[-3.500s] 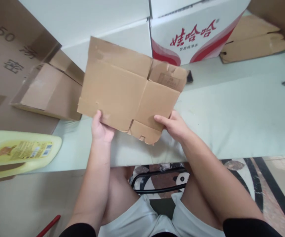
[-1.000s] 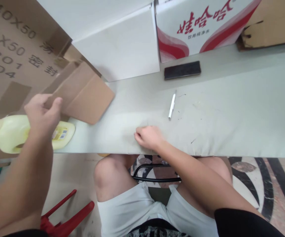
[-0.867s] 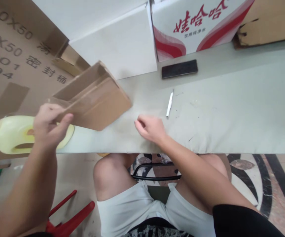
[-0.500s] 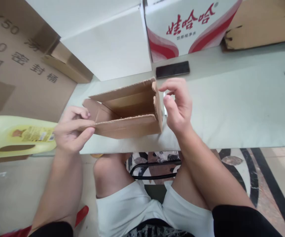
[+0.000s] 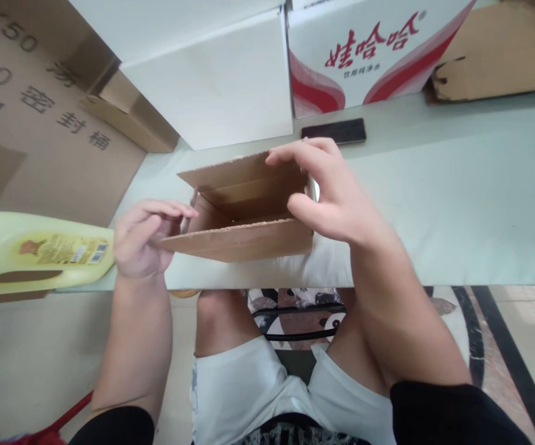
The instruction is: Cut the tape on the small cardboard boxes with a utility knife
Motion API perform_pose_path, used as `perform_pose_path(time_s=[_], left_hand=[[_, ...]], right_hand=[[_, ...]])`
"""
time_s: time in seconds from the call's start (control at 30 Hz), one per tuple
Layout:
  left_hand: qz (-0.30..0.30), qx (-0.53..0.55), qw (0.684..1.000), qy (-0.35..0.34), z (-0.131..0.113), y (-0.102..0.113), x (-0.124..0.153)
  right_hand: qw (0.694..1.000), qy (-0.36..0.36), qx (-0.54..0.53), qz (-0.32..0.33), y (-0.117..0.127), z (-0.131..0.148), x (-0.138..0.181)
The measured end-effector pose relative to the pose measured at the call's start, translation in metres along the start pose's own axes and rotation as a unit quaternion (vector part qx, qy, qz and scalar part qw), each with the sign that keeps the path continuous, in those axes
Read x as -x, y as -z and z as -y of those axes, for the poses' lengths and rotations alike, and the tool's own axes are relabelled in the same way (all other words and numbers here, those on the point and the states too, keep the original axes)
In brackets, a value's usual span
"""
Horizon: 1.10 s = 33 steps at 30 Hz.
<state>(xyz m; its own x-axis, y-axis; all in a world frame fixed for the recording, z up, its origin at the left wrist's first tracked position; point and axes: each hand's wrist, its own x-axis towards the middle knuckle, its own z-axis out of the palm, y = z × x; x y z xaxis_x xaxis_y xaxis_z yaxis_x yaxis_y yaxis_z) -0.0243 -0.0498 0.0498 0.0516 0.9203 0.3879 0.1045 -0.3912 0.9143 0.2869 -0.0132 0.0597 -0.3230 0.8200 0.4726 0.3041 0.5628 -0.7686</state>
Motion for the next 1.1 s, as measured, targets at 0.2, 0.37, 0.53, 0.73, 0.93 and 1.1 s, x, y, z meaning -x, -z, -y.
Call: perform_pose_path(time_s=[0.2, 0.37, 0.53, 0.73, 0.93, 1.1], left_hand=[[0.152, 0.037, 0.987, 0.023, -0.001, -0.008, -0.013], [0.103, 0.001, 0.993, -0.057, 0.016, -0.013, -0.008], [0.001, -0.043, 0.997, -0.069, 0.031, -0.02, 0.001], [-0.06, -0.069, 0.993, -0.076, 0.044, -0.024, 0.005], [-0.091, -0.177, 0.976, -0.088, 0.062, -0.02, -0.008], [-0.05, -0.13, 0.988, -0.065, 0.07, -0.02, -0.022]], right_hand=[[0.987, -0.046, -0.147, 0.053, -0.011, -0.013, 0.004], [0.963, -0.065, -0.261, 0.014, -0.027, -0.024, 0.007], [0.975, -0.016, -0.221, -0.011, -0.031, -0.029, 0.011], [0.99, -0.005, -0.127, -0.057, -0.032, -0.039, 0.008], [0.991, -0.037, -0.007, -0.125, -0.037, -0.053, 0.008], [0.989, -0.055, -0.056, -0.125, -0.043, -0.054, 0.005]])
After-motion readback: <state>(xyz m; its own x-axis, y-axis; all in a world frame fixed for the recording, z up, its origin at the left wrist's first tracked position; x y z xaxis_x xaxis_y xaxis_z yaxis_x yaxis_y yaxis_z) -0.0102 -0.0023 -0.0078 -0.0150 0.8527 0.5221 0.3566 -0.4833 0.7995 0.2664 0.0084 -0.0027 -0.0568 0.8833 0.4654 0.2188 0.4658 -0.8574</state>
